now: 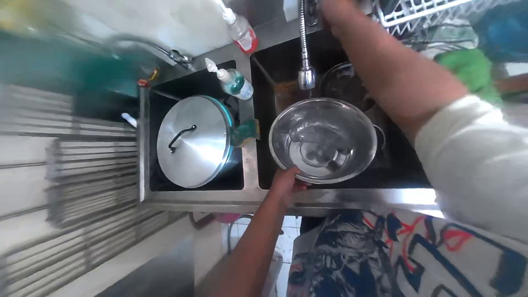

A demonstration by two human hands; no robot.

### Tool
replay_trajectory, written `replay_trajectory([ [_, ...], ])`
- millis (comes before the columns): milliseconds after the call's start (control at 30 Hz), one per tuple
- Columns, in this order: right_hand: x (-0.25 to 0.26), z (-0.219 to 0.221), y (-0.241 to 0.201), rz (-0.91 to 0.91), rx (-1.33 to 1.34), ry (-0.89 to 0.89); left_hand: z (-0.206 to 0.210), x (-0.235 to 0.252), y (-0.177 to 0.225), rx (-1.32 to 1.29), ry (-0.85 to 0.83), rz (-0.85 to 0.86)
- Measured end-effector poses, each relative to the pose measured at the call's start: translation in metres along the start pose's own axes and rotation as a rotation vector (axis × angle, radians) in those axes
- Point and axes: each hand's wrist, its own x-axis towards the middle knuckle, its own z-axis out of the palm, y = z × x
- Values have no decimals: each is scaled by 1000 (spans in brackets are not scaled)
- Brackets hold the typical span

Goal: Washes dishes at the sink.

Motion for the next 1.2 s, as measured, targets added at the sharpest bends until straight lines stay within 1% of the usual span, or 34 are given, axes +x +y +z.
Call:
replay_trajectory([
  [67,-75,-33,7,-133,-195,-232,-3,2,1,9,-10,-1],
  [133,-170,-63,22,-315,-359,-477,-8,2,2,6,-32,8],
  [167,-217,-73,32,-371,-444,-617,-11,3,3,-3,-53,13],
  [233,-291,-76,59,-393,-673,-883,-20,4,4,-17,-82,12],
  [267,-316,-72,71,-427,-759,-932,-23,3,5,-23,-83,6],
  [300,-332,-68,84,-515,-817,-890,-26,1,5,-28,-86,0],
  [333,-342,-64,98,-655,-842,-772,-28,-1,4,-23,-92,-6],
  [400,-342,-57,123,-977,-800,-430,-33,-9,4,-14,-156,-5],
  [433,-335,-54,128,-1088,-771,-294,-35,-14,6,-16,-205,9],
  [467,-326,-53,128,-1150,-748,-195,-38,-20,7,-21,-254,27],
  [500,-317,-51,125,-1168,-733,-127,-43,-24,9,-18,-302,54],
  [533,-310,-50,120,-1142,-715,-83,-49,-28,11,1,-332,97],
  [567,-305,-49,114,-1062,-712,-55,-56,-32,13,15,-337,148],
  [633,-299,-50,105,-791,-714,16,-74,-36,11,24,-341,277],
  [700,-297,-54,97,-501,-658,82,-99,-38,4,14,-401,357],
  [733,-298,-56,96,-396,-606,123,-112,-40,-3,5,-424,373],
  [800,-303,-58,98,-244,-500,217,-140,-40,-21,-10,-453,389],
  [933,-312,-58,100,-33,-264,413,-193,-24,-60,-51,-469,404],
  [1033,-321,-52,98,102,-41,544,-222,-12,-87,-120,-471,400],
  [1133,-331,-46,93,195,177,621,-240,-5,-105,-170,-481,410],
  [1200,-337,-43,88,208,299,635,-240,-2,-111,-170,-471,432],
])
